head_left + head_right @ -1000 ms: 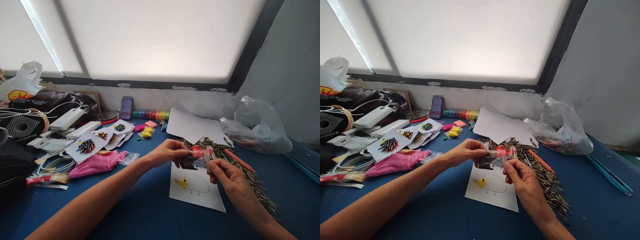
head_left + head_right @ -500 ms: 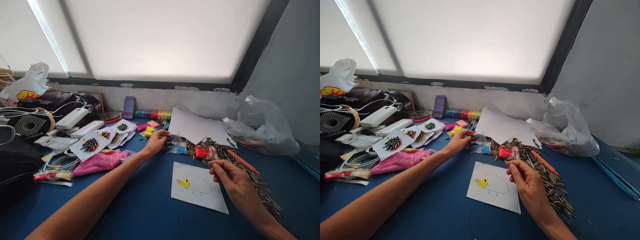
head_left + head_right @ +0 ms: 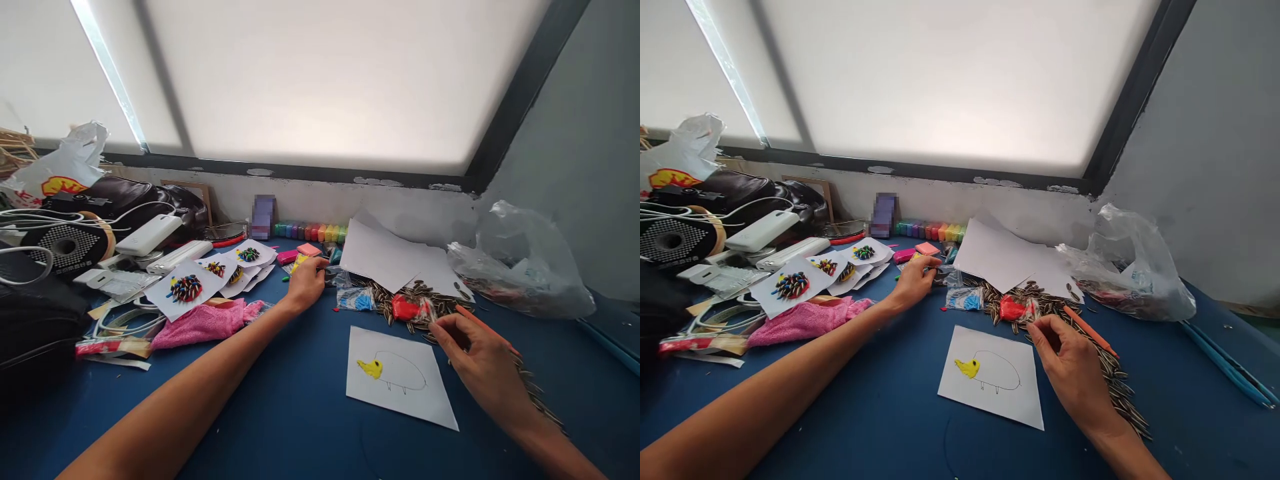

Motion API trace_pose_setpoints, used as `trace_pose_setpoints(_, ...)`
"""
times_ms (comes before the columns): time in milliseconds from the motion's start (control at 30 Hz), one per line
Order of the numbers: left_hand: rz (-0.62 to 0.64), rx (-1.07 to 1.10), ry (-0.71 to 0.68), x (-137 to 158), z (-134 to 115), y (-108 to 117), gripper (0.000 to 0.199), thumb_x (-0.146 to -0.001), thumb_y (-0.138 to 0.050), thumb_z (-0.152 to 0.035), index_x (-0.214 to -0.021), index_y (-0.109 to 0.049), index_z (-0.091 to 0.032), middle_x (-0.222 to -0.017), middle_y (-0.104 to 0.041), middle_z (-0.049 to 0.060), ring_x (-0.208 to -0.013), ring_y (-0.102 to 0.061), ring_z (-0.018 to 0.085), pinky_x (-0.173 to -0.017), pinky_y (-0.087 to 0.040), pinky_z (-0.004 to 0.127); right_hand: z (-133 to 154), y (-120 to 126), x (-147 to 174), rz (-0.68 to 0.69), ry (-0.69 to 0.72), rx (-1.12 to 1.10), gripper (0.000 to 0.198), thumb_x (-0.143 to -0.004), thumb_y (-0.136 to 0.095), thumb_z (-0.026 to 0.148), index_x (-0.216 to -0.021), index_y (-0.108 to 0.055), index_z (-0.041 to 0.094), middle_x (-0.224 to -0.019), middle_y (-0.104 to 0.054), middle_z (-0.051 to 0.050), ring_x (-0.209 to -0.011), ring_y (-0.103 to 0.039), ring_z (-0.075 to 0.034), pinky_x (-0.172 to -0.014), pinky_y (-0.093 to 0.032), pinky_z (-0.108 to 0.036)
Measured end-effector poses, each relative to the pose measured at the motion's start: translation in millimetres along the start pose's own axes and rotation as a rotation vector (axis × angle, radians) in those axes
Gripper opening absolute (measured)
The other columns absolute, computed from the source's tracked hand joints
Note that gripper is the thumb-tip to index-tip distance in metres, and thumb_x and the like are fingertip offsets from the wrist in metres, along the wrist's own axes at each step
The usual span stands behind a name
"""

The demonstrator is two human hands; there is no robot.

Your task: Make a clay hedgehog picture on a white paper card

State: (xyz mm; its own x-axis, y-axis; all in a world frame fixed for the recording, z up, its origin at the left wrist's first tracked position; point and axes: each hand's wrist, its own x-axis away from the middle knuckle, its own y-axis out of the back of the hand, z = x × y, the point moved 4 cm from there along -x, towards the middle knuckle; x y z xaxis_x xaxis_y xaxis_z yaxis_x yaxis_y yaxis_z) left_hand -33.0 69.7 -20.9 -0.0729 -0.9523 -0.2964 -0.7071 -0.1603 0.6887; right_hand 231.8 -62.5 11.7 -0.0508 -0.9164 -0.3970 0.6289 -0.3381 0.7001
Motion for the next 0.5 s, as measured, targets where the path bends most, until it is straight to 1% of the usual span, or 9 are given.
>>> trace_pose_setpoints(67, 0.016, -0.100, -0.074, 5, -6, 4, 0.034, -0.087, -0.048, -0.008, -0.117, -0.063, -0.016, -0.122, -0.063, 0.012, -0.095, -0.066, 0.023, -0.084, -0.050, 0.034, 3, -2, 1, 0.017, 0.025, 0.009, 0.042, -0.088, -0.048, 0.060, -0.069, -0.060, 0.024, -0.055, -0.060, 0.000, -0.046, -0.054, -0.016, -0.044, -0.042, -0.029)
trace_pose_setpoints(100, 0.037, -0.141, -0.117, 8, -11, 5, 0.036, -0.087, -0.048, -0.007, -0.118, -0.064, -0.017, -0.122, -0.062, 0.013, -0.100, -0.065, 0.026, -0.087, -0.048, 0.036, 5, -4, 2, 0.023, 0.037, 0.011, 0.042, -0.089, -0.047, 0.059, -0.069, -0.060, 0.024, -0.055, -0.059, 0.000, -0.046, -0.053, -0.016, -0.044, -0.041, -0.029)
trace_pose_setpoints(167, 0.099, -0.196, -0.212, 15, -23, 1, 0.038, -0.088, -0.045, -0.007, -0.119, -0.064, -0.019, -0.120, -0.063, 0.012, -0.100, -0.065, 0.026, -0.087, -0.047, 0.037, 8, -6, 4, 0.030, 0.058, 0.013, 0.041, -0.089, -0.048, 0.058, -0.068, -0.060, 0.025, -0.056, -0.060, 0.000, -0.046, -0.054, -0.017, -0.044, -0.041, -0.030)
trace_pose_setpoints(200, 0.139, -0.208, -0.267, 20, -30, -3, 0.036, -0.089, -0.047, -0.010, -0.119, -0.064, -0.021, -0.120, -0.064, 0.010, -0.100, -0.064, 0.025, -0.088, -0.047, 0.036, 9, -7, 4, 0.032, 0.066, 0.013, 0.040, -0.089, -0.049, 0.057, -0.068, -0.060, 0.025, -0.056, -0.060, 0.000, -0.047, -0.054, -0.017, -0.045, -0.041, -0.030)
trace_pose_setpoints(267, 0.217, -0.215, -0.369, 27, -42, -13, 0.032, -0.087, -0.059, -0.021, -0.119, -0.064, -0.023, -0.115, -0.067, 0.008, -0.103, -0.062, 0.026, -0.090, -0.046, 0.034, 11, -7, 5, 0.037, 0.079, 0.011, 0.037, -0.088, -0.051, 0.056, -0.069, -0.061, 0.025, -0.058, -0.061, 0.000, -0.048, -0.055, -0.018, -0.046, -0.041, -0.030)
trace_pose_setpoints(300, 0.241, -0.216, -0.402, 30, -45, -18, 0.033, -0.085, -0.064, -0.025, -0.118, -0.065, -0.021, -0.111, -0.068, 0.009, -0.104, -0.061, 0.026, -0.091, -0.046, 0.035, 12, -8, 5, 0.039, 0.084, 0.009, 0.036, -0.087, -0.051, 0.055, -0.069, -0.061, 0.025, -0.059, -0.062, -0.001, -0.049, -0.056, -0.018, -0.047, -0.041, -0.030)
trace_pose_setpoints(400, 0.255, -0.196, -0.443, 32, -47, -27, 0.029, -0.083, -0.066, -0.022, -0.112, -0.068, -0.016, -0.104, -0.070, 0.012, -0.101, -0.060, 0.028, -0.090, -0.046, 0.038, 15, -7, 7, 0.048, 0.092, -0.001, 0.034, -0.086, -0.053, 0.053, -0.068, -0.061, 0.025, -0.061, -0.063, -0.001, -0.051, -0.056, -0.018, -0.047, -0.041, -0.030)
trace_pose_setpoints(500, 0.200, -0.132, -0.436, 29, -43, -23, 0.019, -0.089, -0.057, -0.017, -0.101, -0.071, -0.013, -0.095, -0.071, 0.014, -0.097, -0.059, 0.028, -0.089, -0.045, 0.040, 17, -7, 9, 0.060, 0.090, -0.017, 0.033, -0.086, -0.053, 0.052, -0.069, -0.062, 0.025, -0.064, -0.065, -0.001, -0.054, -0.058, -0.018, -0.049, -0.043, -0.031)
